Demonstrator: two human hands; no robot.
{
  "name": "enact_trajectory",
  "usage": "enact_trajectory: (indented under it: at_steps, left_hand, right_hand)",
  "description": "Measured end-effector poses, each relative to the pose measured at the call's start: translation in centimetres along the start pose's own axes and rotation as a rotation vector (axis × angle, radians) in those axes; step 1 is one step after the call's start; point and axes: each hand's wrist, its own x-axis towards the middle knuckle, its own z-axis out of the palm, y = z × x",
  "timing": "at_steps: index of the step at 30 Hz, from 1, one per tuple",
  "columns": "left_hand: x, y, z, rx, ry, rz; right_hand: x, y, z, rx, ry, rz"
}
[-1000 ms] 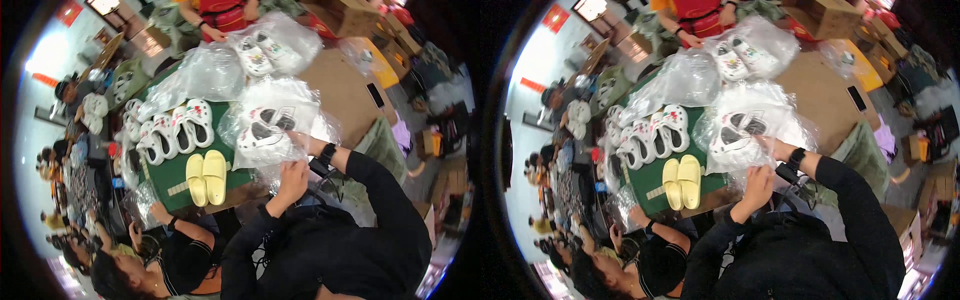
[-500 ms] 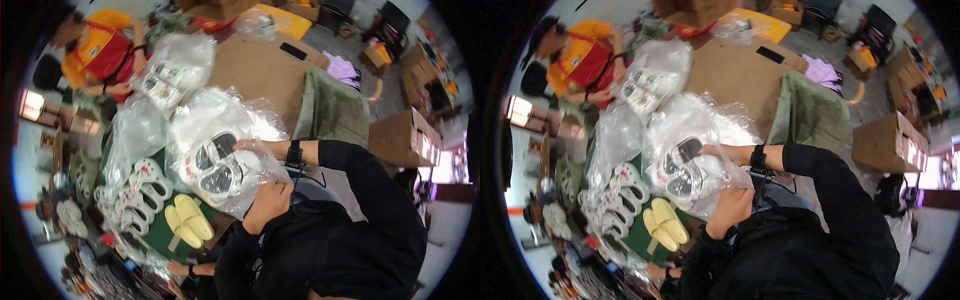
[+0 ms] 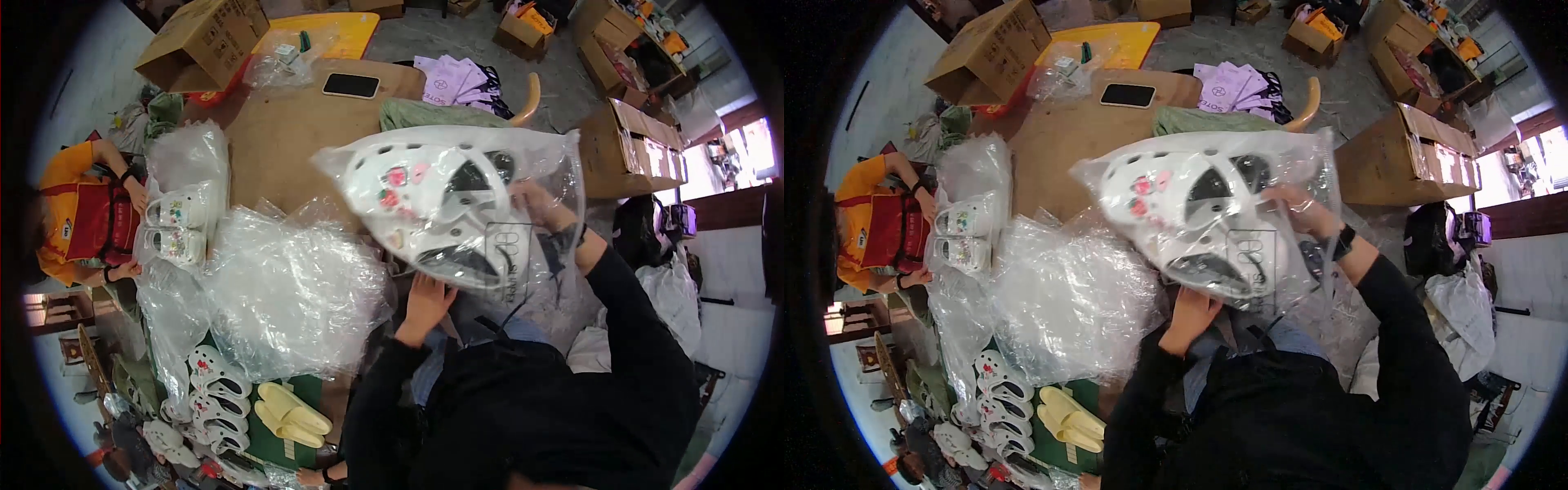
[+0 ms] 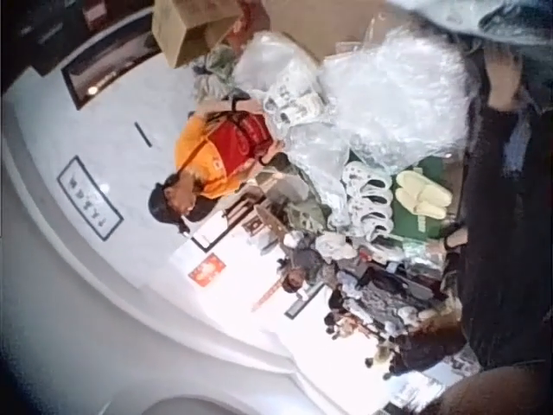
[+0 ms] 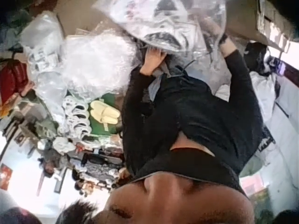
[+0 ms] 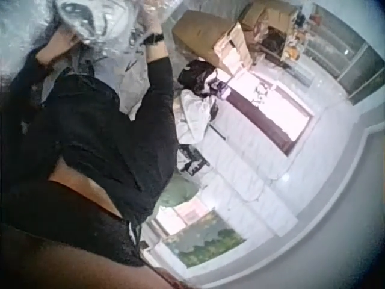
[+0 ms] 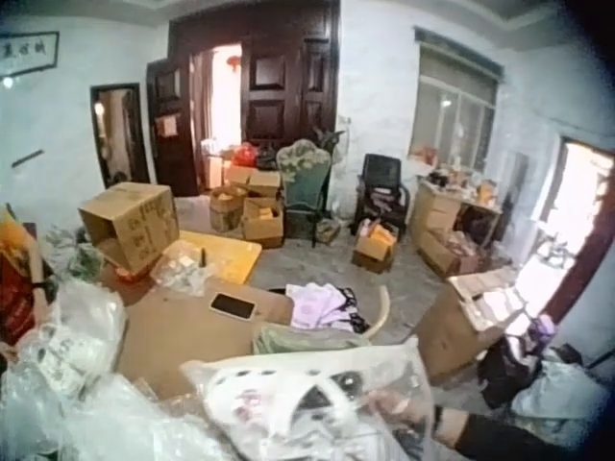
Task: Packing finished shoes and sandals into plastic bags and placing them into a larger transport sack.
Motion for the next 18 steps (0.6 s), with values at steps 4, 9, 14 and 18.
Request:
enact_trajectory:
  at_steps: [4,9,14,18]
  left_hand:
    - [3.9,-4.3,7.0,0.415,-0.353,-0.012]
    - [0.6,-11.2,12.1,0.672,-0.629,-0.432]
    - [-1.5,-9.3,12.0,0.625,-0.751,-0.473]
    - [-2.1,-4.2,10.6,0.52,-0.639,-0.157]
  right_hand:
    - [-3.8,3.8,-8.0,0.013,0.378,0.174]
    - [-2.1,5.6,-9.3,-0.483,0.227,0.126]
    - [0.9,6.4,-5.3,0.066,0.386,0.299]
    - [3.6,11.6,-4.0,0.185,0.384,0.276]
